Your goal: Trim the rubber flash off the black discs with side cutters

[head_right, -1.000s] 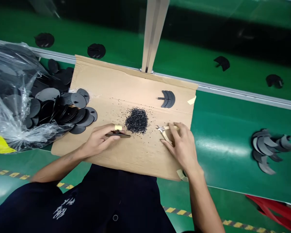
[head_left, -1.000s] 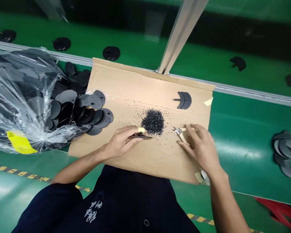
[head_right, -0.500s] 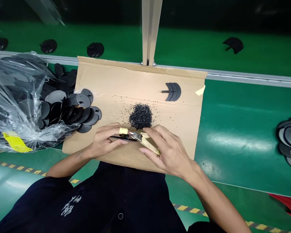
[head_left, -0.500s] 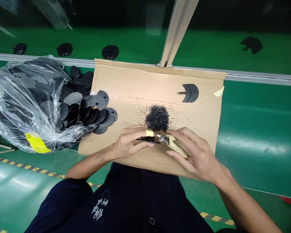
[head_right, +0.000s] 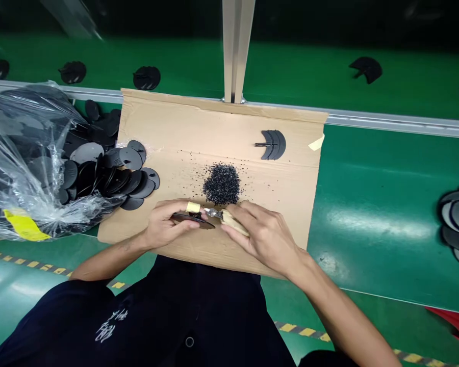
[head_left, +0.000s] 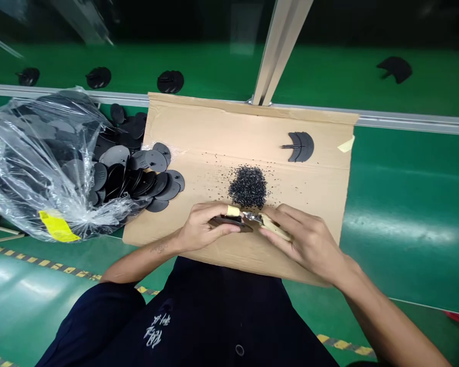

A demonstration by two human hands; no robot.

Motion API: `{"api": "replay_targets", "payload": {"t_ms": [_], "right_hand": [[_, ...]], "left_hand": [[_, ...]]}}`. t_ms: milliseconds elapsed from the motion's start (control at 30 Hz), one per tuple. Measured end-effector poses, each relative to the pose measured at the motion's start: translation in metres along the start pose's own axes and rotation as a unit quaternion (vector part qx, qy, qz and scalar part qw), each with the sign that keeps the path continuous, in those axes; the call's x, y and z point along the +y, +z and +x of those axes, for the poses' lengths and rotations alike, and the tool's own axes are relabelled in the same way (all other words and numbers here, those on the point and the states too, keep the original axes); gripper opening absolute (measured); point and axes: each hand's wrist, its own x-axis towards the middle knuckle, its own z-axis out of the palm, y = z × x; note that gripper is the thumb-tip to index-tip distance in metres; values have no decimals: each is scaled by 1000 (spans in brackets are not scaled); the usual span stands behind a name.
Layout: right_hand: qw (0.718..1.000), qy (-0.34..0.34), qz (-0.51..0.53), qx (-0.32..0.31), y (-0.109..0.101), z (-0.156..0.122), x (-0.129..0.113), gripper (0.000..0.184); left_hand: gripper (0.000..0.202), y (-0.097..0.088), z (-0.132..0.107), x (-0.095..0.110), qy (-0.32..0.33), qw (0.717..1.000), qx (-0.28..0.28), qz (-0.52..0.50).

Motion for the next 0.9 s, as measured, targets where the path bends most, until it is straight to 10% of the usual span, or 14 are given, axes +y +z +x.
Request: {"api": "replay_targets", "payload": {"t_ms": [267,500,700,900], "right_hand": [[995,27,-87,-31,-11,-1,3,31],[988,61,104,100,15,-3,-5,25],[982,-88,-115,120,18,9,-22,20],[989,-64,72,114,-3,1,-14,27]], "left_hand": [[14,-14,11,-9,110,945,-93,295],[19,1,7,-8,48,998,14,38],[20,5,12,-13,107,975,-65,186],[31,-3,11,-13,74,987,-67,124]]}}
